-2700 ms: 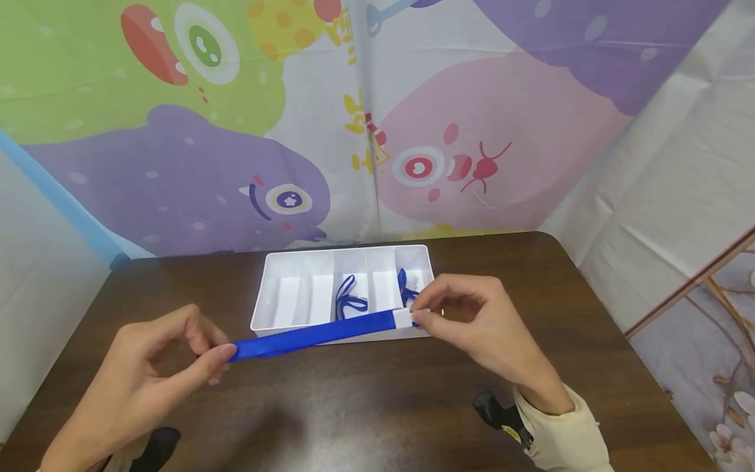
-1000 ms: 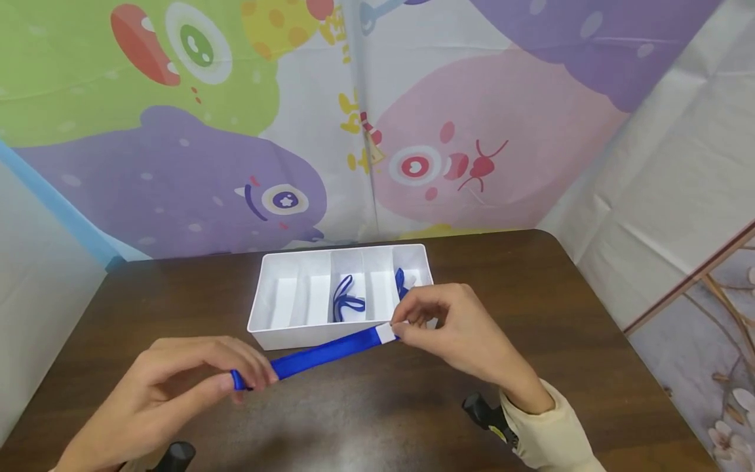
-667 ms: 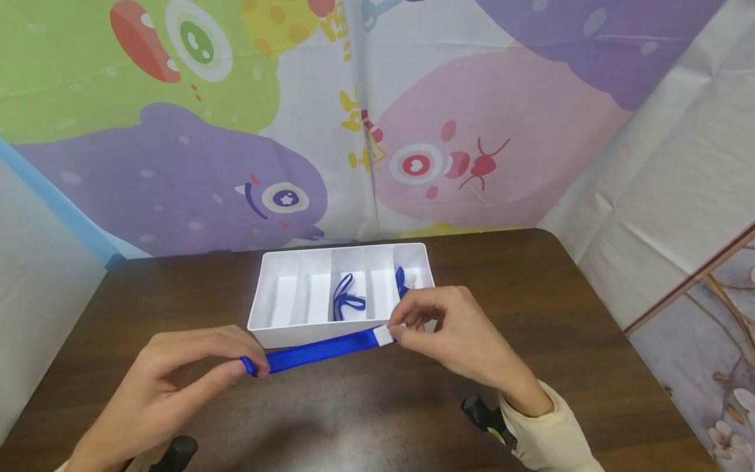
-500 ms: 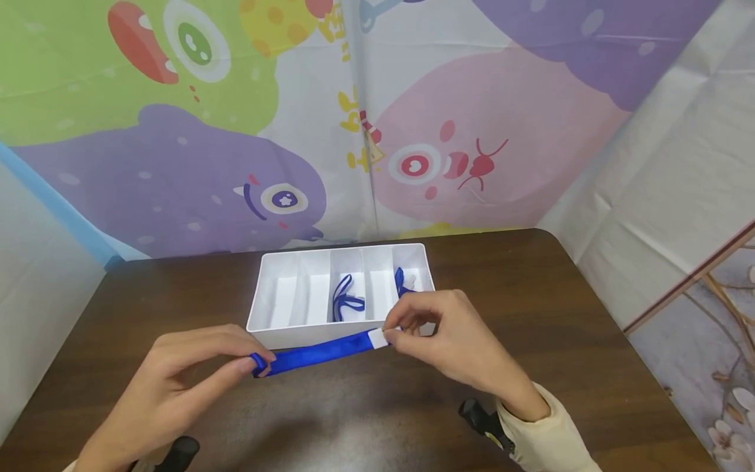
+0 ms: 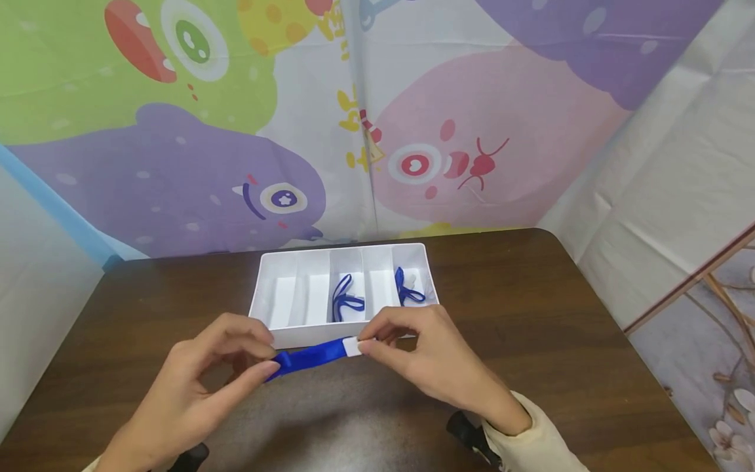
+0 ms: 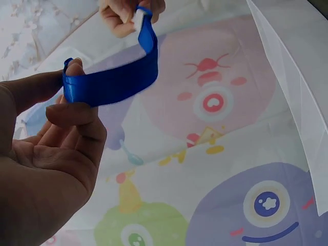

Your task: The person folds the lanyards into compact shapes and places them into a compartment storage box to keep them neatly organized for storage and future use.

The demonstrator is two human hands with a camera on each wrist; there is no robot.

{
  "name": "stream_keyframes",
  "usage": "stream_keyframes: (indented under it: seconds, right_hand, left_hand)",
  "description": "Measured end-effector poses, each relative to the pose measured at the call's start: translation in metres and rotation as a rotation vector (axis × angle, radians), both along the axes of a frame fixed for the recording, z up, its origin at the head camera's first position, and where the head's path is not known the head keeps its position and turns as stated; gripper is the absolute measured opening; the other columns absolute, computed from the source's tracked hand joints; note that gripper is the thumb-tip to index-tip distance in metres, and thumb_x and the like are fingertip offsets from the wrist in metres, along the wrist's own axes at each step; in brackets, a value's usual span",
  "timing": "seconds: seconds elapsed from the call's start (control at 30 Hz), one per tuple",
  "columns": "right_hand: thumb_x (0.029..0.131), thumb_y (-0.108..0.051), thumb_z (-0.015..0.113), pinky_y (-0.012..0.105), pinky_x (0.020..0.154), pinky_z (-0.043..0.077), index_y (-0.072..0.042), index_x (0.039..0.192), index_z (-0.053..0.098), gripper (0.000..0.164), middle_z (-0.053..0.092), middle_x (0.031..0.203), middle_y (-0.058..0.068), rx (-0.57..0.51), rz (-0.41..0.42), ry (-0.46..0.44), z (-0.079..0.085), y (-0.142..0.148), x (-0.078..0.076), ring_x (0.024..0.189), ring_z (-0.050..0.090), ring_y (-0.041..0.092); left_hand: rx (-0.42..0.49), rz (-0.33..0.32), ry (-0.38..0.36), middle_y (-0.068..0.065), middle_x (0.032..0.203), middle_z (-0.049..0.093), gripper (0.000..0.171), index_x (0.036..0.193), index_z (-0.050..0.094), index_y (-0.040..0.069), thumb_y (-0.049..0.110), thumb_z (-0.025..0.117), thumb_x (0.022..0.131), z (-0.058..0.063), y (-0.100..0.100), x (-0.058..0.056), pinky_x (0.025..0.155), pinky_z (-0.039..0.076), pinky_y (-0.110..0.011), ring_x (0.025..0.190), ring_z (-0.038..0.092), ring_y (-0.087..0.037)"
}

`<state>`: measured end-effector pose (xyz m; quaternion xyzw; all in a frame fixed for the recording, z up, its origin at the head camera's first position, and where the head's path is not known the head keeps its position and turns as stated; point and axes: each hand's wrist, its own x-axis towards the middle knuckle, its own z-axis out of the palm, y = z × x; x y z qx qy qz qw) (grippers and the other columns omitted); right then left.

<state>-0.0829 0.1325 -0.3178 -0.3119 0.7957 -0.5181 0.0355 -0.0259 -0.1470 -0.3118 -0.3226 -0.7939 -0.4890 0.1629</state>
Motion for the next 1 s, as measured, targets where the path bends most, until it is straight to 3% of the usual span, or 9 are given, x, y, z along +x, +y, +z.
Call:
stream_keyframes:
  seconds: [0.1, 0.3, 0.5, 0.77, 1.0]
  right_hand:
    - [0.089, -0.016, 0.077, 0.028, 0.068, 0.056, -0.022, 0.092, 0.075, 0.007, 0.07, 0.079, -0.011, -0.027, 0.005, 0.075, -0.003, -0.007, 0.006, 0.072, 0.065, 0.01]
    - [0.09, -0.008, 0.074, 0.024, 0.065, 0.054, -0.018, 0.095, 0.074, 0.011, 0.07, 0.083, -0.01, -0.107, 0.057, 0.242, -0.011, -0.02, 0.021, 0.073, 0.064, 0.006]
    - [0.09, -0.005, 0.072, 0.024, 0.07, 0.056, -0.012, 0.1, 0.073, 0.012, 0.073, 0.088, -0.001, -0.202, 0.136, 0.283, -0.018, -0.028, 0.024, 0.078, 0.066, 0.008]
    - [0.085, -0.001, 0.077, 0.024, 0.068, 0.056, -0.009, 0.099, 0.072, 0.017, 0.073, 0.087, -0.001, -0.236, 0.212, 0.317, -0.026, -0.034, 0.024, 0.077, 0.065, 0.008]
    - [0.086, -0.001, 0.076, 0.02, 0.066, 0.055, -0.01, 0.099, 0.072, 0.016, 0.072, 0.085, -0.002, -0.201, 0.181, 0.374, -0.025, -0.032, 0.022, 0.075, 0.064, 0.005]
  left_hand:
    - [-0.022, -0.007, 0.0, 0.01, 0.081, 0.068, 0.03, 0.108, 0.055, 0.012, -0.001, 0.073, 0.088, -0.003, 0.005, 0.001, 0.054, 0.044, -0.012, 0.066, 0.055, 0.0]
    - [-0.074, -0.088, 0.039, 0.002, 0.087, 0.066, 0.024, 0.108, 0.051, 0.008, 0.002, 0.069, 0.093, -0.012, 0.018, 0.002, 0.053, 0.042, -0.008, 0.066, 0.055, 0.002]
    - [-0.127, -0.102, -0.001, 0.007, 0.087, 0.065, 0.023, 0.108, 0.051, 0.01, 0.004, 0.068, 0.094, -0.012, 0.026, 0.006, 0.056, 0.043, -0.007, 0.067, 0.051, 0.004]
    - [-0.139, -0.077, 0.021, 0.008, 0.081, 0.061, 0.025, 0.108, 0.051, 0.011, 0.001, 0.067, 0.092, -0.016, 0.03, 0.006, 0.055, 0.042, -0.007, 0.065, 0.048, 0.005]
    - [-0.161, -0.027, 0.036, 0.007, 0.085, 0.064, 0.024, 0.111, 0.053, 0.011, 0.003, 0.067, 0.093, -0.016, 0.031, 0.006, 0.062, 0.048, -0.009, 0.072, 0.057, 0.002]
